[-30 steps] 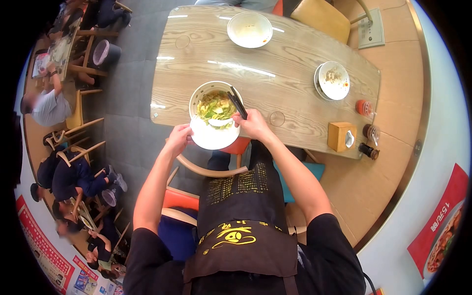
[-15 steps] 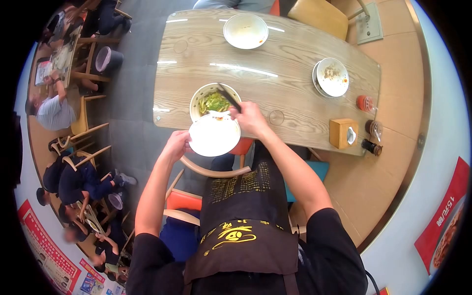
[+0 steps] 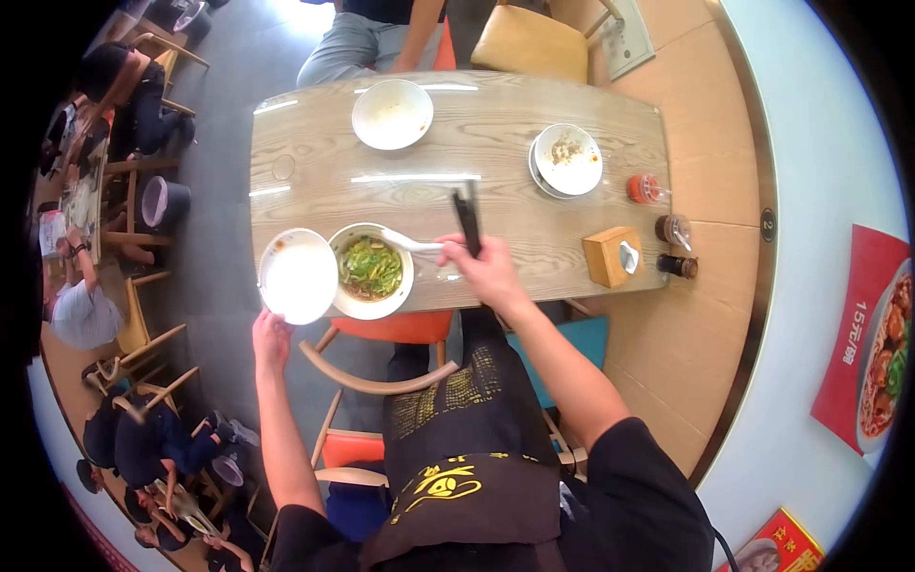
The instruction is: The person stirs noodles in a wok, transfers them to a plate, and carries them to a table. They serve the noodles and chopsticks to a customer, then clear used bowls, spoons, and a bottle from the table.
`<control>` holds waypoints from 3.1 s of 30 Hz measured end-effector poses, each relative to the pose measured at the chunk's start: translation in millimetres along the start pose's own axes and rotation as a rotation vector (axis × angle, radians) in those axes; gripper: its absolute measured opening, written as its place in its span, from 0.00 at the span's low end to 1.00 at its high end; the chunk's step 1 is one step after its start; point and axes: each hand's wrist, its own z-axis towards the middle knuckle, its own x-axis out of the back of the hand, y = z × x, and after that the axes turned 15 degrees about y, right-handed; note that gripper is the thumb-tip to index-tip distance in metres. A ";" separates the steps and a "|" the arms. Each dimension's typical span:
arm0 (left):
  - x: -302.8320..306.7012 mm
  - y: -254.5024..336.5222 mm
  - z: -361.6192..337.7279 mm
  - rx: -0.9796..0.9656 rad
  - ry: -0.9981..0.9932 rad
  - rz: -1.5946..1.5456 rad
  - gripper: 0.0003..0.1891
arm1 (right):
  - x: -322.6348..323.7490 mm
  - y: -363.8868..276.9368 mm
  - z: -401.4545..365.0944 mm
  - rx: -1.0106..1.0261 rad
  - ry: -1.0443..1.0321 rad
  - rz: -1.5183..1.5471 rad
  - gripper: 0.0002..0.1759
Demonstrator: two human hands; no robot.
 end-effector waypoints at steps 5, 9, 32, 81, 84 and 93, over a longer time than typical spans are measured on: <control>7.4 -27.6 93.3 -0.070 0.090 -0.163 0.13 | 55.8 -7.5 -15.8 -0.006 0.218 0.001 0.12; 25.8 -59.0 161.7 -0.010 0.168 -0.001 0.14 | 85.0 -7.8 -27.2 0.002 0.313 0.068 0.12; -471.7 -116.2 -43.1 -0.296 -0.650 0.578 0.22 | 242.2 22.4 0.5 -0.107 0.638 0.382 0.13; -109.0 10.9 -75.8 -0.262 0.074 0.782 0.12 | -68.7 109.4 -4.7 0.023 -0.115 -0.211 0.09; -108.7 8.8 -74.9 -0.283 0.061 0.855 0.11 | -56.1 104.0 6.0 0.043 0.059 -0.267 0.10; -107.8 19.9 -73.3 -0.197 0.052 0.954 0.11 | -45.8 112.1 19.0 0.012 -0.038 -0.204 0.11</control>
